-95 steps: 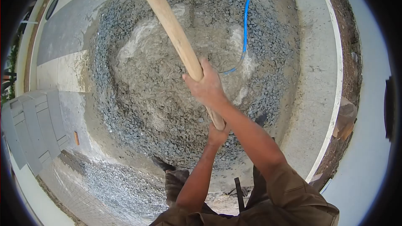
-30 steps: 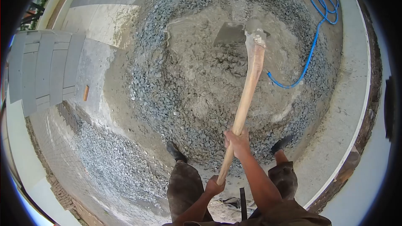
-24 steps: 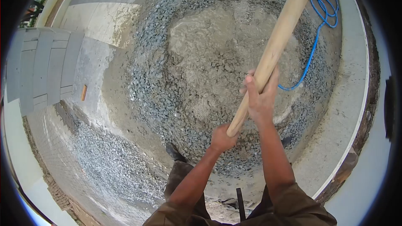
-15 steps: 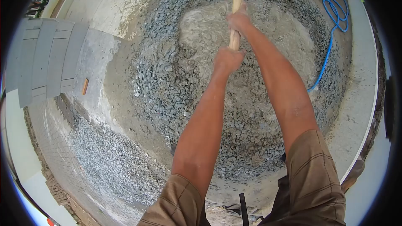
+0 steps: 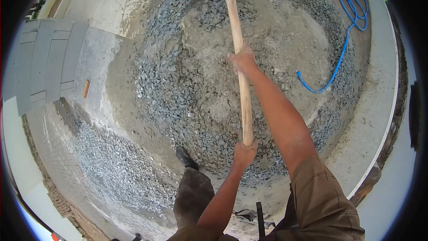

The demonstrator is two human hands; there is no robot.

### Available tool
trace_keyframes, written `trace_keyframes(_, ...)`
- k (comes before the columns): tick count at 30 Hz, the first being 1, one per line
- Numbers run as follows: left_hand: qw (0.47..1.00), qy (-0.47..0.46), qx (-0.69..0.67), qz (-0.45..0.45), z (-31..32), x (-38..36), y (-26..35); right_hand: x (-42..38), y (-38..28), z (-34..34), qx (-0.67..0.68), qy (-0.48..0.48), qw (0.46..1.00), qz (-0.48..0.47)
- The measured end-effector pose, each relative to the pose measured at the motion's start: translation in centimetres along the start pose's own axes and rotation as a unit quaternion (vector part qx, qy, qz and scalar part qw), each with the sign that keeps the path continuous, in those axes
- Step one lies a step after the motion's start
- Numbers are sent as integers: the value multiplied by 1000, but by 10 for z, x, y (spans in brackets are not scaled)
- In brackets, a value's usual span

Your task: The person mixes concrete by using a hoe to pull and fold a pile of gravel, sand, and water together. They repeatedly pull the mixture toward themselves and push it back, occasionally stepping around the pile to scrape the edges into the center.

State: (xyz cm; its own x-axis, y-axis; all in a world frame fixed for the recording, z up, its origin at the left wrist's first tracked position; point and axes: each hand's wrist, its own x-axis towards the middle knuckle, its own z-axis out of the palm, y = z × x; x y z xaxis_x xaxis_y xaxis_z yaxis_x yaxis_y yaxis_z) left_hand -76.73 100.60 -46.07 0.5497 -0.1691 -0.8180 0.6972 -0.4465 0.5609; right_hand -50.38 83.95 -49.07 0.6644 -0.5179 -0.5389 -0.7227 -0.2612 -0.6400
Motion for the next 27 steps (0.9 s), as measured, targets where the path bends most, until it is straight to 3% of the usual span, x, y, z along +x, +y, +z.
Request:
trace_keyframes(2,998,1,65,0,1,-9,-41,-31,22,-12,103,-36,992,59)
trace_keyframes(3,995,4,95,16,1,-8,-50,-41,39,-10,161,1,985,56)
trace_keyframes(6,985,-19,166,-32,2,-63,-86,-112,59,-35,224,-38,967,114)
trace_keyframes(7,984,-18,173,-42,2,-83,-98,-136,85,-31,297,-31,950,87)
trace_keyframes(8,982,-37,179,-47,1,-104,-122,-161,97,-31,235,-27,963,129)
trace_keyframes(11,984,-74,155,-38,-11,-165,-161,-245,95,-43,271,-31,951,145)
trace_keyframes(14,936,-127,252,209,-20,-156,-157,-273,59,-77,299,-42,948,103)
trace_keyframes(15,967,-115,208,92,-17,-143,-124,-261,44,-89,300,-37,952,57)
trace_keyframes(16,973,-105,181,100,-21,-119,-82,-233,19,-101,300,-34,953,7)
trace_keyframes(18,978,-48,164,123,-29,-52,15,-172,-44,-108,263,60,951,-153)
trace_keyframes(20,966,41,152,207,-48,8,123,-106,-95,-100,143,121,958,-218)
trace_keyframes(21,964,66,162,203,-62,34,170,-86,-125,-98,138,66,977,-148)
trace_keyframes(22,970,52,129,198,-75,51,205,-35,-131,-80,119,91,972,-183)
trace_keyframes(23,974,50,134,176,-78,62,219,-10,-143,-72,110,75,978,-160)
trace_keyframes(25,982,36,119,139,-71,62,209,10,-133,-54,93,-18,990,-109)
trace_keyframes(27,990,37,97,91,-29,40,162,2,-77,-27,-12,-82,996,-20)
